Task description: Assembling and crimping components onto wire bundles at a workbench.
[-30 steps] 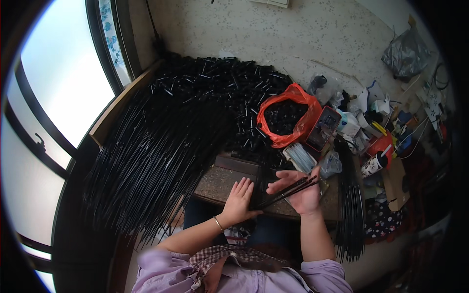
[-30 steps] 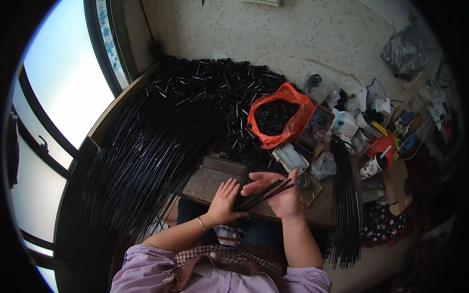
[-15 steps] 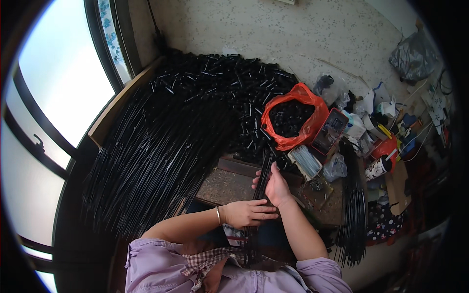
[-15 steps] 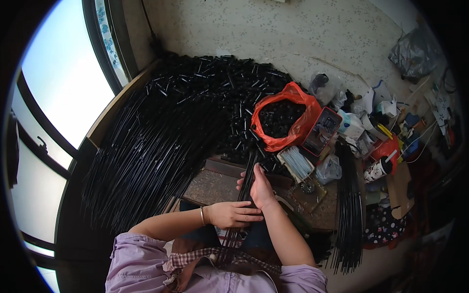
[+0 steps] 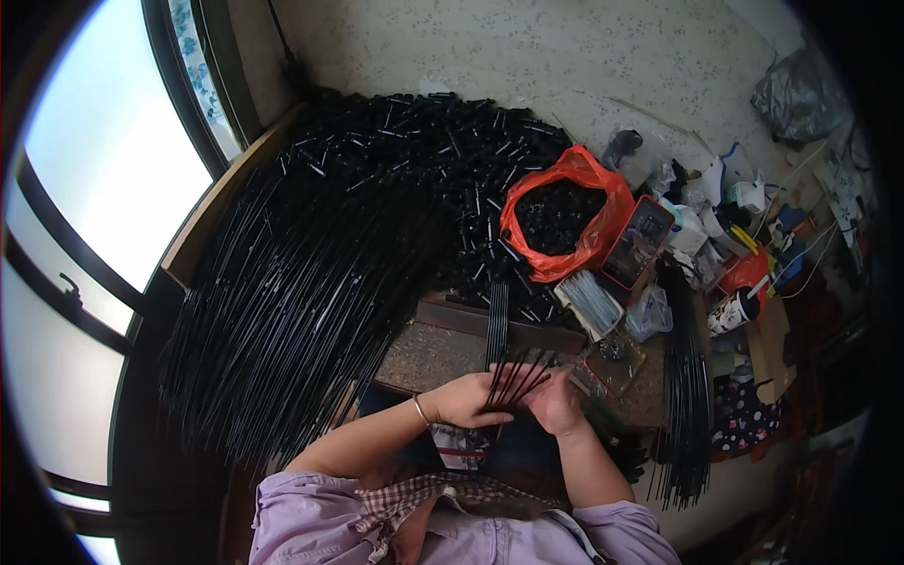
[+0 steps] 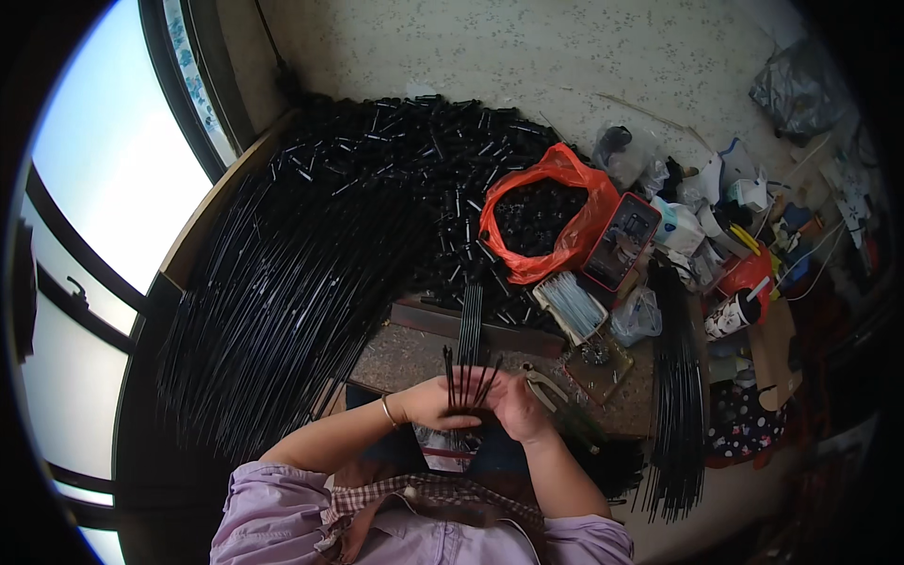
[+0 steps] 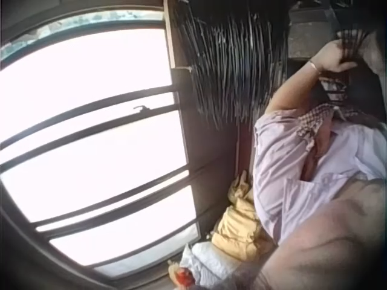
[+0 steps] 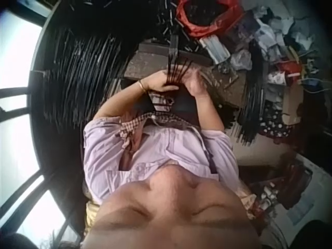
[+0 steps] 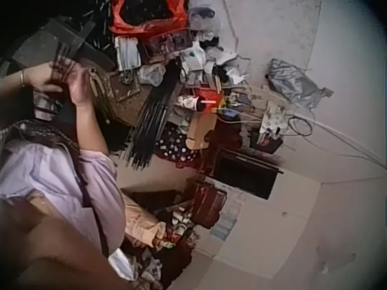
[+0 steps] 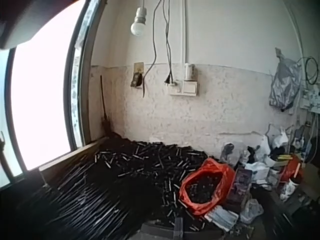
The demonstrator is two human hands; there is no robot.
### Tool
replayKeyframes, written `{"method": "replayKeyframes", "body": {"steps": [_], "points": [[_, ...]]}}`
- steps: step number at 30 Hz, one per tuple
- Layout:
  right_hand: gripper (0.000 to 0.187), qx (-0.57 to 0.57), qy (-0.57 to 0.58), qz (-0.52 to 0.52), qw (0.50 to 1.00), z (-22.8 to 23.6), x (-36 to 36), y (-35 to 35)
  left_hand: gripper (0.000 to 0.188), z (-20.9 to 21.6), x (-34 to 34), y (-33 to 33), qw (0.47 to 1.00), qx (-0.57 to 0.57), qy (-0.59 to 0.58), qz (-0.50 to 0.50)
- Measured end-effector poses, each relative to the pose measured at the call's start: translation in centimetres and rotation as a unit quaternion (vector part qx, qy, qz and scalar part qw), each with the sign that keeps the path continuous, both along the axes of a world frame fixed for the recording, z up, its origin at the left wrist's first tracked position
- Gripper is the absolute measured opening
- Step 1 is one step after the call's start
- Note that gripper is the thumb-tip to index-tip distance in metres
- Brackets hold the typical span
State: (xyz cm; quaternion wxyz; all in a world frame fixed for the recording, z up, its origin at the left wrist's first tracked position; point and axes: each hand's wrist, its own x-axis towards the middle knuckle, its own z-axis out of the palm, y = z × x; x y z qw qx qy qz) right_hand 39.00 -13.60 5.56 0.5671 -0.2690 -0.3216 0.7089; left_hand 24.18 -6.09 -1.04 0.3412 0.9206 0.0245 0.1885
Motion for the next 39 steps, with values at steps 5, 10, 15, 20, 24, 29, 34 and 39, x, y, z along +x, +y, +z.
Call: {"method": "replayKeyframes", "body": {"steps": [5, 10, 15, 20, 24, 29, 34, 39], "points": [[0.017, 0.222, -0.434, -0.061, 0.871, 0.4, 0.7, -2.1, 0.032, -0.3, 0.5, -0.2, 0.997, -0.035, -0.074, 0.011], [0.021, 0.272, -0.374, -0.075, 0.883, 4.8, 0.1, -3.7, 0.034, 0.3, 0.3, -0.1, 0.993, -0.014, -0.108, -0.05], [0.052, 0.375, -0.497, 0.048, 0.781, 7.7, 1.8, -2.0, 0.032, 5.5, 0.0, -1.3, 0.985, -0.156, -0.071, -0.03], [0.061, 0.207, -0.238, 0.035, 0.948, 6.8, 4.6, 1.3, 0.021, 12.9, 0.0, -1.9, 0.953, -0.255, -0.147, -0.075], [0.008, 0.114, -0.782, -0.322, 0.522, -0.4, 14.3, 6.9, 0.019, 12.2, 0.1, -1.6, 0.957, -0.267, -0.101, -0.059], [0.006, 0.087, -0.83, -0.278, 0.476, -4.7, 16.8, 6.7, 0.019, 12.9, -0.5, -1.7, 0.954, -0.273, -0.124, -0.029], [0.005, 0.126, -0.822, -0.326, 0.451, -4.5, 16.6, 6.5, 0.018, 13.7, -0.1, -1.4, 0.949, -0.283, -0.137, -0.016], [0.007, 0.212, -0.795, -0.345, 0.451, -0.9, 14.2, 5.6, 0.018, 13.5, -0.1, -1.2, 0.947, -0.283, -0.15, 0.01]]}}
